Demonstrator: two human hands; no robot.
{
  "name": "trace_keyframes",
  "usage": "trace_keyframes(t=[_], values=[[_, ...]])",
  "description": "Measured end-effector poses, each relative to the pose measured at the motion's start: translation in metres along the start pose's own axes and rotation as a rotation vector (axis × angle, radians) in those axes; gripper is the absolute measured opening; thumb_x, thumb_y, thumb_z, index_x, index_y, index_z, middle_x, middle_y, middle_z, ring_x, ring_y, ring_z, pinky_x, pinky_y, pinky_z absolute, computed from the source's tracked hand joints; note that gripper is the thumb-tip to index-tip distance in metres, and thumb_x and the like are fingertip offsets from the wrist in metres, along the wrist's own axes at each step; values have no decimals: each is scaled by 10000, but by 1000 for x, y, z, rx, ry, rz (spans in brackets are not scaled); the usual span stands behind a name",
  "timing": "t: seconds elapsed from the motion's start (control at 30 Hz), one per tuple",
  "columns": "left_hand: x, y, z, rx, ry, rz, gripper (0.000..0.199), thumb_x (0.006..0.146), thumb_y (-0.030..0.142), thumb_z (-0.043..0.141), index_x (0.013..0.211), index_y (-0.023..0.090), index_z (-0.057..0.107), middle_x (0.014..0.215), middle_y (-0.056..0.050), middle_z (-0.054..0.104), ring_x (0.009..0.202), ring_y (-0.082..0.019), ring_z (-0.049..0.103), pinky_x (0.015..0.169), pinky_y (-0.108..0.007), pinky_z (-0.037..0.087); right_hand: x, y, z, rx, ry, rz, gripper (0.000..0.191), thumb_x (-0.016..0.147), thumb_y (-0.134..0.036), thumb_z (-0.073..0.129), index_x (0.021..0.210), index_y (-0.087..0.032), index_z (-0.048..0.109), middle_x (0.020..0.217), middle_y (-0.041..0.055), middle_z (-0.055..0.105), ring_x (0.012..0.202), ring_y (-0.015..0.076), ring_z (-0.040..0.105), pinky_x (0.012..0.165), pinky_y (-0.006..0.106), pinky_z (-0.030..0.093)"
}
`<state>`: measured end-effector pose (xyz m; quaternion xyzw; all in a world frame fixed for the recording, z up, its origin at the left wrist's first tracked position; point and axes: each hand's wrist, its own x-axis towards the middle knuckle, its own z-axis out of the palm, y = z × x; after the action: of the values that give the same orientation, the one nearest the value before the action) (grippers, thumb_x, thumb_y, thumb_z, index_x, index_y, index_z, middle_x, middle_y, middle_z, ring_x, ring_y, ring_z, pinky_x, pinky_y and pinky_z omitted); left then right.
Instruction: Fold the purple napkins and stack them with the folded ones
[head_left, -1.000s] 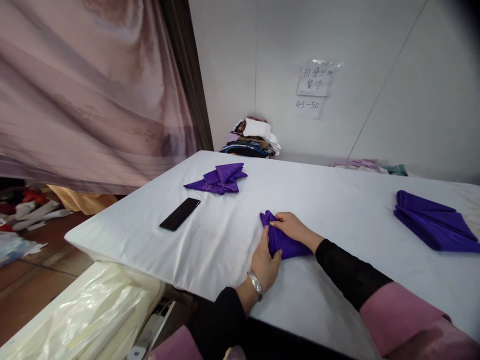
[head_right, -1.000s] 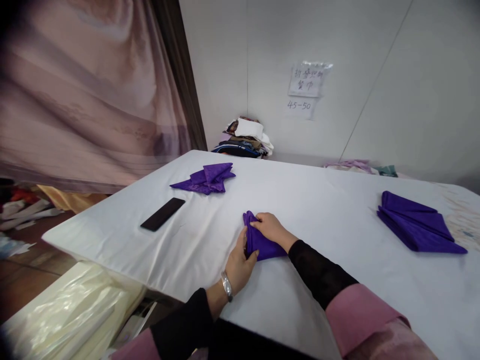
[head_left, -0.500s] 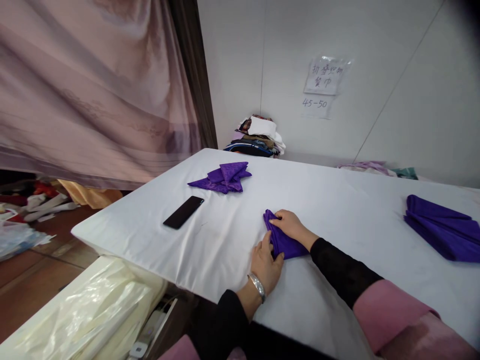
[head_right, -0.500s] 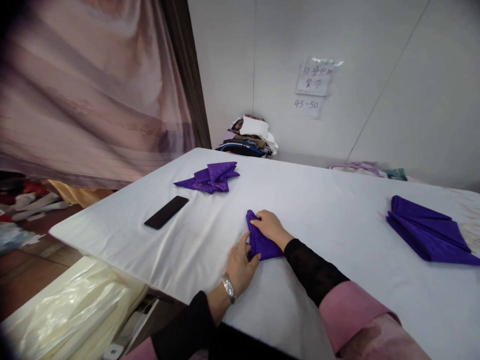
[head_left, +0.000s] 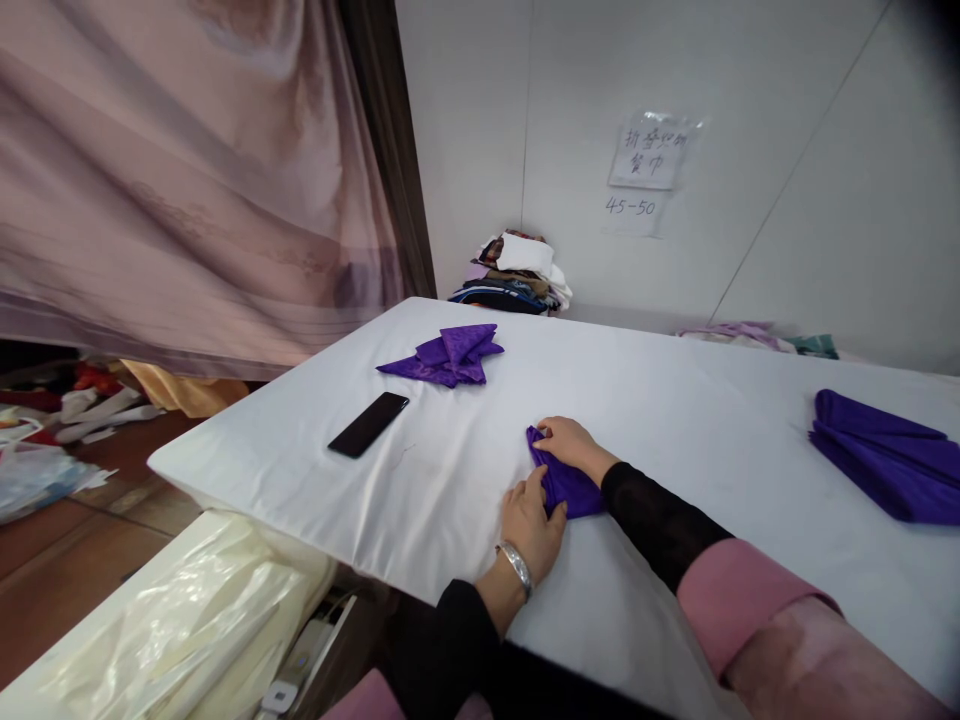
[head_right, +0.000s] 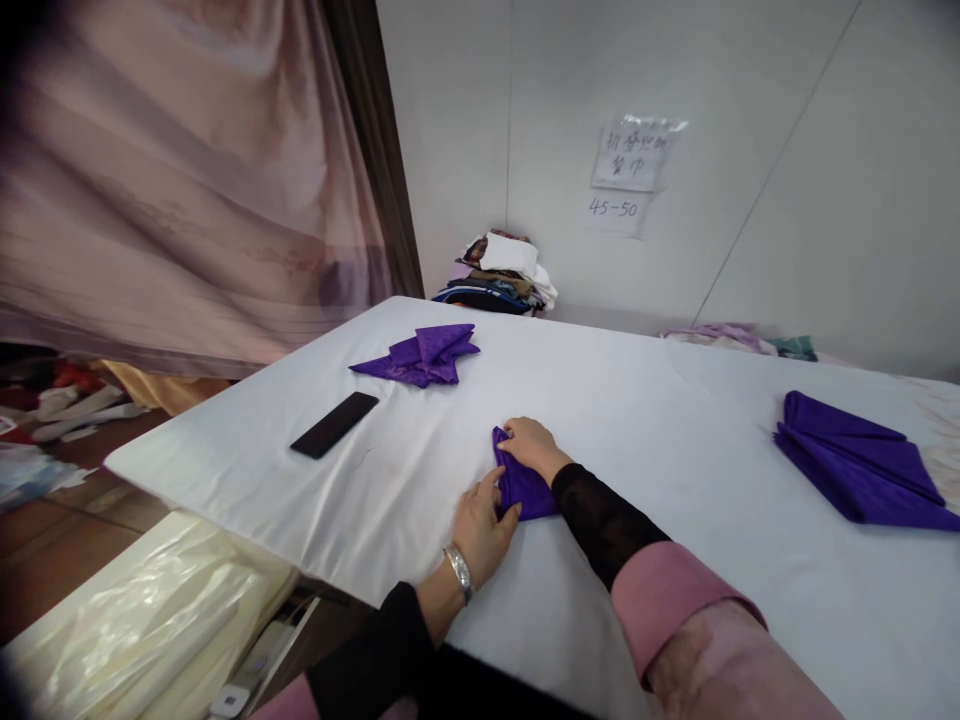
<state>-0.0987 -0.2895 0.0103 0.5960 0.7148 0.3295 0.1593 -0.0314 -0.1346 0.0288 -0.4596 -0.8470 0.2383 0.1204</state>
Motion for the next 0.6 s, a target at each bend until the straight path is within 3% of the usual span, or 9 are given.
trace_keyframes(t=[0.23,0.43,0.5,0.6], values=[[0,-3,2,2,29,-4,518,748,260,545,1240,155,419,843,-45,620,894,-228,558,848,-400,389,8,-4,-3,137,-27,-73,73,589,-172,667,615,-170,599,687,9,613,681,150,534,622,241,356],[5,-9,-5,15,39,-20,641,737,235,568,1313,118,313,695,27,626,711,-162,598,715,-297,436,-13,0,-38,382,44,-149,168,693,-331,581,684,-173,523,605,-51,498,547,102,441,534,236,355],[16,-7,-16,120,19,16,518,738,254,574,1230,157,445,653,42,619,630,-140,589,654,-264,433,-21,-1,-54,438,69,-185,217,683,-374,599,684,-182,497,597,-70,459,539,91,418,533,234,352],[41,5,-44,253,18,119,167,723,279,589,866,213,644,598,26,605,615,-159,581,652,-290,422,-33,-9,-83,560,120,-260,249,652,-379,648,677,-184,495,581,-78,429,541,90,417,535,240,358]])
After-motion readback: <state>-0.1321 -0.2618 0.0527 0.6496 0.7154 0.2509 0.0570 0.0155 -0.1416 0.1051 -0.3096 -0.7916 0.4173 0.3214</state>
